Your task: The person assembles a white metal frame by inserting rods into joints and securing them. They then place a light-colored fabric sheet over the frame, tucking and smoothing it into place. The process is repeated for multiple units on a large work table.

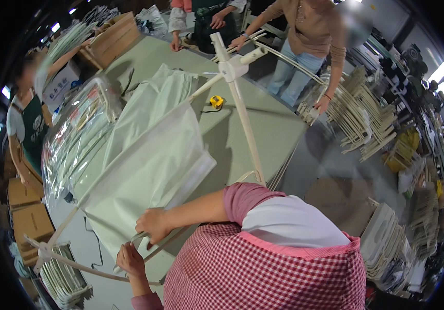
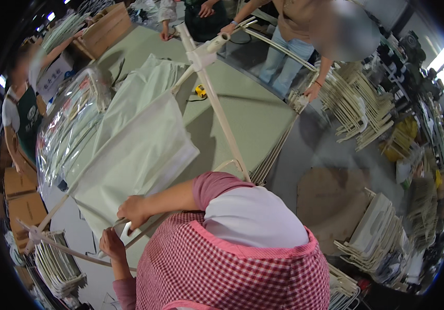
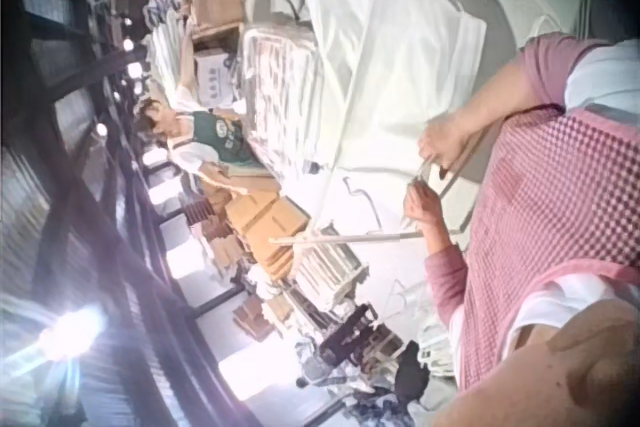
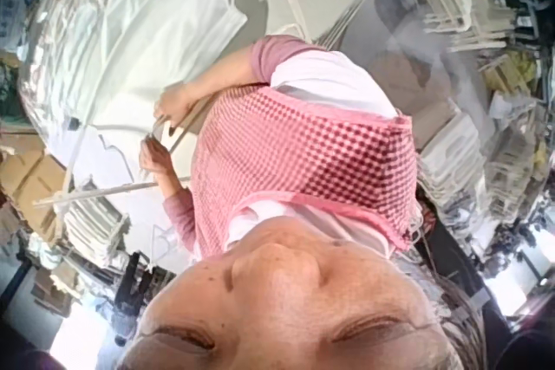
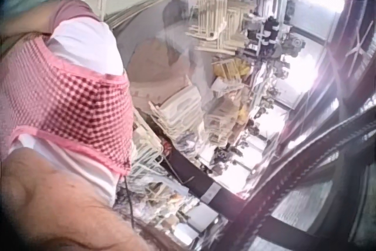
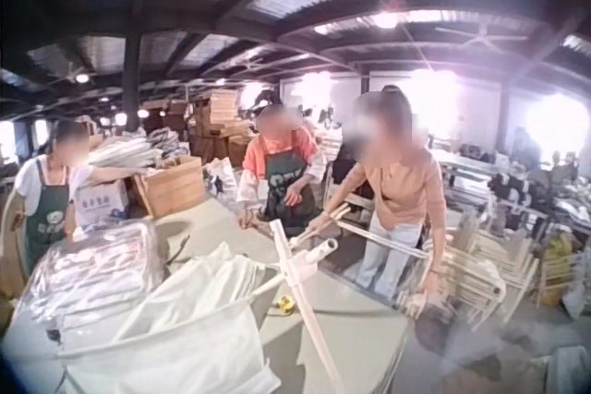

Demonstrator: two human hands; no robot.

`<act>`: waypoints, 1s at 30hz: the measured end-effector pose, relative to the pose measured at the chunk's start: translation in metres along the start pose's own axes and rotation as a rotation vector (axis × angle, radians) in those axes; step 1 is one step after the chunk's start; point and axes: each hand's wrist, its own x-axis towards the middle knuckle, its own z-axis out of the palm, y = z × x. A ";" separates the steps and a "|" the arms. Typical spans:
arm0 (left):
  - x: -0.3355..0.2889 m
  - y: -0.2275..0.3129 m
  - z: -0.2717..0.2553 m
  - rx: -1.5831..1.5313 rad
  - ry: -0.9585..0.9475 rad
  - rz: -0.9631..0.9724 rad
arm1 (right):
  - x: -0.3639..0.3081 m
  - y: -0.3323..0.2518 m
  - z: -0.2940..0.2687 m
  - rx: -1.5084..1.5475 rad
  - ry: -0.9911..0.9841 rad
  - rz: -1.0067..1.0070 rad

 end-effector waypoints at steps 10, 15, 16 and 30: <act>-0.007 -0.010 -0.032 -0.092 -0.108 -0.089 | -0.019 0.037 -0.045 -0.452 0.018 0.236; -0.015 -0.024 -0.047 0.058 -0.272 -0.209 | -0.044 0.035 -0.078 0.052 0.003 -0.108; -0.017 -0.026 -0.048 0.026 -0.290 -0.254 | -0.045 0.029 -0.081 0.050 -0.007 -0.082; -0.058 -0.042 -0.054 0.135 -0.475 -0.062 | -0.069 0.023 -0.108 -0.439 0.212 -0.224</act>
